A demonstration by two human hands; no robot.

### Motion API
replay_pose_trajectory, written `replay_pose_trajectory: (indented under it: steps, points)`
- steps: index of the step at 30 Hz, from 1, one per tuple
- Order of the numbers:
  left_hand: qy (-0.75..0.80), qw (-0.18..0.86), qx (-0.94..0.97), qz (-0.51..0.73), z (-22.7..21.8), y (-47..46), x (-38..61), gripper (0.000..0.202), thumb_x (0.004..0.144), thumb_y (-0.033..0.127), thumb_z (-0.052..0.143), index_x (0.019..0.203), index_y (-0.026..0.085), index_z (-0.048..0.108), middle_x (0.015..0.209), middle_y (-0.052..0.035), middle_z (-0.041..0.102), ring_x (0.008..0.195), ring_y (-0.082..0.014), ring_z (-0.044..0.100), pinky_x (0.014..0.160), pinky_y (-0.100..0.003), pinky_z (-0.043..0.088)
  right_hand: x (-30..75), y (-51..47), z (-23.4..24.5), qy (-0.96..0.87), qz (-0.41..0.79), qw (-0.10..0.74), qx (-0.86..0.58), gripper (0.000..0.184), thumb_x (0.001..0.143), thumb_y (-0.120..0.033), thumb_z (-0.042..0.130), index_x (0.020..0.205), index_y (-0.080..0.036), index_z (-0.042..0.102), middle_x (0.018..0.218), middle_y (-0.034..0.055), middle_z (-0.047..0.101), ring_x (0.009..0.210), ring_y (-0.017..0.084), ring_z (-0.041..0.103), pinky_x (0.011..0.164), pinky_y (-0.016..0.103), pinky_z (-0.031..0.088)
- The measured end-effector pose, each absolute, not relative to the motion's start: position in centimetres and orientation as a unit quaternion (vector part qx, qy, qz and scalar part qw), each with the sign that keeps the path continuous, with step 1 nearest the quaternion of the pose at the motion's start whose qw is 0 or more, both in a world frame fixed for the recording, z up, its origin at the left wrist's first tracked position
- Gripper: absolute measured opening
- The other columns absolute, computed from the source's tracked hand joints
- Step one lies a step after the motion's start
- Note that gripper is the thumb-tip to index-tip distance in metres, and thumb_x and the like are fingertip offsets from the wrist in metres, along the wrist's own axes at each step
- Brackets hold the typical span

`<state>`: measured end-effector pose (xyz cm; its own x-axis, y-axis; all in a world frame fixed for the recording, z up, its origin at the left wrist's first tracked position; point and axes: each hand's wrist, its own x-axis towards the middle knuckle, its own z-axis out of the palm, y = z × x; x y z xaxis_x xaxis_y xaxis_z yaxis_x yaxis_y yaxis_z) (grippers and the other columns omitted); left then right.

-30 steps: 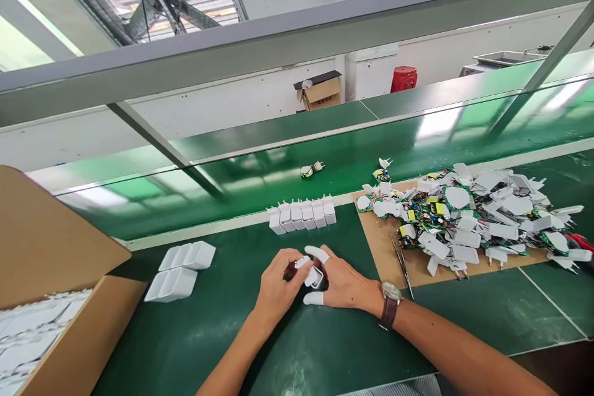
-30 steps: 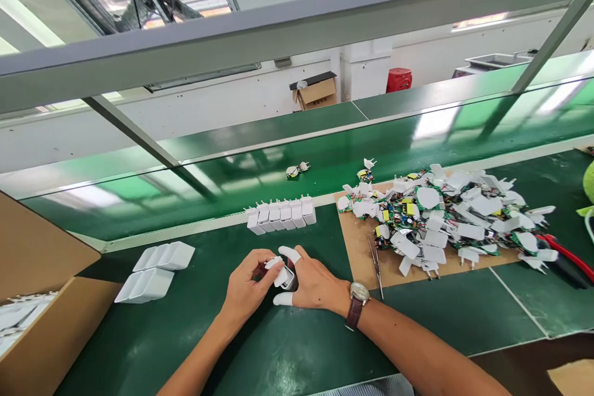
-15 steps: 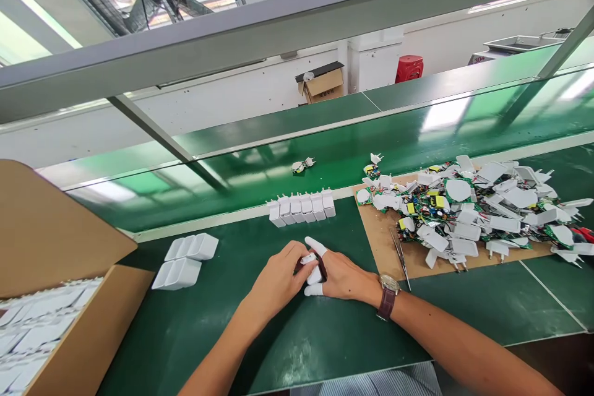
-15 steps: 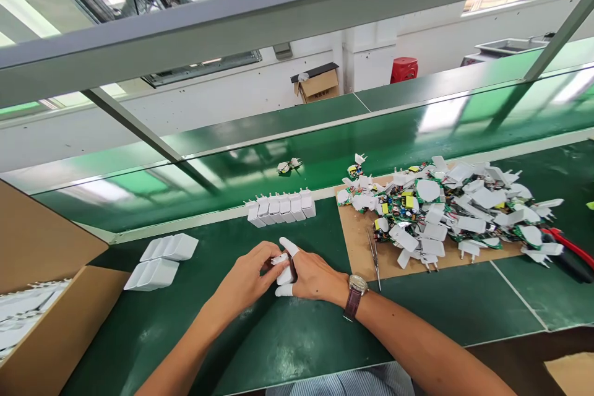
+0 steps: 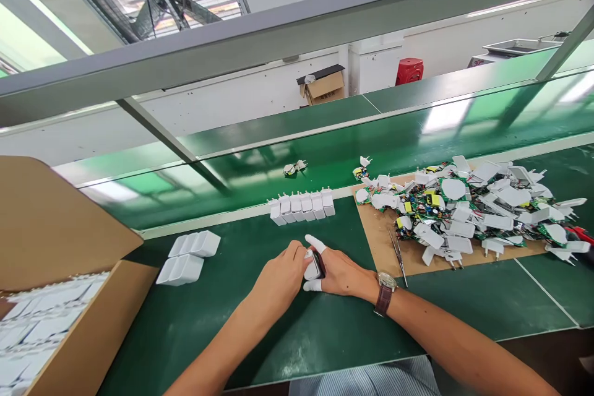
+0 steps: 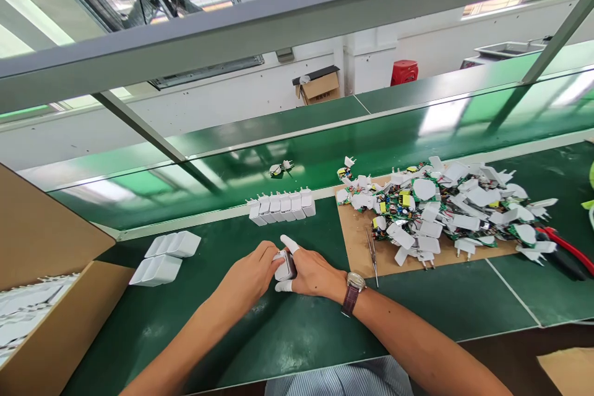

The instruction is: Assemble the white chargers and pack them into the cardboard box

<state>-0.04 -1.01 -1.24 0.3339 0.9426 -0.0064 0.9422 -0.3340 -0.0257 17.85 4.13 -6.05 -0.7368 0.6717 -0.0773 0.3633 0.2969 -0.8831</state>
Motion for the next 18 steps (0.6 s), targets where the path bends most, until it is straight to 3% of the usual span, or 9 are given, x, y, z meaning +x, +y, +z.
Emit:
replay_pose_trajectory:
  steps: [4,9,13,15,18]
  points:
    - [-0.591,-0.050,-0.805,-0.015,-1.0,-0.6,0.3,0.019,0.105,0.024,0.043,0.097,0.018,0.059,0.095,-0.0072,0.061,0.065,-0.0186,0.061,0.055,-0.031,0.045,18.0,4.1,-6.0,-0.783,0.500,0.156,-0.335,0.116,0.076,-0.030,0.084,0.166,-0.022,0.012,0.104,0.0036,0.074,0.092,0.025,0.071,0.087,0.038,0.053]
    - [-0.624,-0.190,-0.734,-0.192,-2.8,-0.7,-0.1,0.016,0.101,0.036,0.050,0.102,0.021,0.057,0.107,-0.0061,0.063,0.076,-0.0181,0.064,0.068,-0.033,0.054,18.2,4.2,-6.3,-0.786,0.494,0.153,-0.338,0.116,0.074,-0.032,0.084,0.165,-0.022,0.013,0.107,0.0055,0.074,0.095,0.028,0.070,0.086,0.038,0.053]
    - [-0.561,-0.362,-0.690,-0.280,-3.9,-1.3,-0.9,0.043,0.080,0.042,0.080,0.113,0.023,0.059,0.118,-0.0062,0.062,0.084,-0.0177,0.066,0.074,-0.032,0.060,18.3,4.2,-7.0,-0.800,0.474,0.177,-0.323,0.110,0.076,-0.033,0.081,0.164,-0.022,0.016,0.127,0.0120,0.068,0.108,0.031,0.067,0.086,0.040,0.052]
    - [-0.547,-0.389,-0.680,-0.295,-3.6,-1.5,-1.3,0.046,0.078,0.039,0.083,0.116,0.024,0.061,0.118,-0.0058,0.062,0.086,-0.0175,0.067,0.078,-0.033,0.061,18.4,4.1,-7.2,-0.804,0.465,0.188,-0.318,0.108,0.077,-0.033,0.080,0.164,-0.022,0.017,0.132,0.0136,0.064,0.110,0.031,0.066,0.088,0.040,0.051]
    - [-0.564,-0.349,-0.684,-0.303,-2.1,-1.2,-2.9,0.039,0.080,0.037,0.080,0.115,0.025,0.064,0.115,-0.0047,0.066,0.090,-0.0192,0.067,0.081,-0.034,0.061,18.5,3.9,-7.2,-0.808,0.453,0.179,-0.333,0.107,0.077,-0.035,0.081,0.164,-0.020,0.019,0.124,0.0129,0.064,0.094,0.026,0.066,0.084,0.040,0.051]
